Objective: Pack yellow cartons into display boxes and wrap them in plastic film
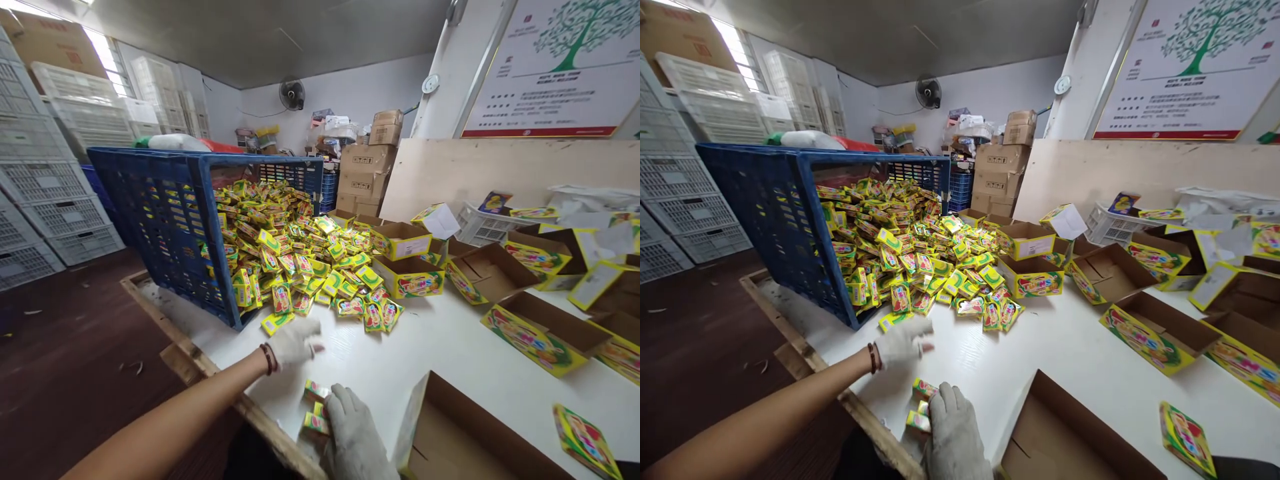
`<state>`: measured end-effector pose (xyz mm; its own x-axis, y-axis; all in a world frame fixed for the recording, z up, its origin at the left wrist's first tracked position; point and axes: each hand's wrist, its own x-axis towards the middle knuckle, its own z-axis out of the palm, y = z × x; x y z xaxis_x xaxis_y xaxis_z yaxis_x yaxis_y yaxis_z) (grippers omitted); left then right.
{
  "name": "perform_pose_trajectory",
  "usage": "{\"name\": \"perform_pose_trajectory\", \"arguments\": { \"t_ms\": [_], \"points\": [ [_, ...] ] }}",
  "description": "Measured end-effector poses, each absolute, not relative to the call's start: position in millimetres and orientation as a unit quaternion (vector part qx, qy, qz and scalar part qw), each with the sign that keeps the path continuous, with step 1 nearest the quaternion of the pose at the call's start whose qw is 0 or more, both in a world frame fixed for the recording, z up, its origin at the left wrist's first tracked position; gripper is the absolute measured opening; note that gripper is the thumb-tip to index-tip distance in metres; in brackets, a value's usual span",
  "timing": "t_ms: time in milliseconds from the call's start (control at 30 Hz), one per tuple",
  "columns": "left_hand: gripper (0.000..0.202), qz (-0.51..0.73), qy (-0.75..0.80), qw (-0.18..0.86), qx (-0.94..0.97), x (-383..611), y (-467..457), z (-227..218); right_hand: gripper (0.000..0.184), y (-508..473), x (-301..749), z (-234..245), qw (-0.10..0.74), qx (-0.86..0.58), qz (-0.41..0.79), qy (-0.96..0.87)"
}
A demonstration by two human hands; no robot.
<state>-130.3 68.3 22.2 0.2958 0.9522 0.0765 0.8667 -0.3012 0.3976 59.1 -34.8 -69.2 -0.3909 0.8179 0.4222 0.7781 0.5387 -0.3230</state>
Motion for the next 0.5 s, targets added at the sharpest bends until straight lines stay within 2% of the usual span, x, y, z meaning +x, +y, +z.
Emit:
{"name": "perform_pose_trajectory", "arguments": {
  "t_ms": [100,167,233,367,500],
  "points": [
    [0.035,0.217,0.699,0.103,0.674,-152,92,35,0.064,-35,58,-60,0.304,-0.465,0.053,-0.830],
    [0.042,0.246,0.755,0.089,0.601,-161,106,38,0.071,-35,58,-56,0.299,-0.471,0.054,-0.828],
    [0.045,0.269,0.785,0.090,0.551,-162,116,37,0.072,-35,59,-53,0.281,-0.481,0.074,-0.827],
    [0.036,0.298,0.760,0.131,0.562,-150,117,34,0.070,-38,62,-51,0.254,-0.483,0.132,-0.828],
    [0.022,0.279,0.637,0.209,0.688,-130,86,25,0.060,-40,65,-52,0.252,-0.507,0.071,-0.821]
  ]
}}
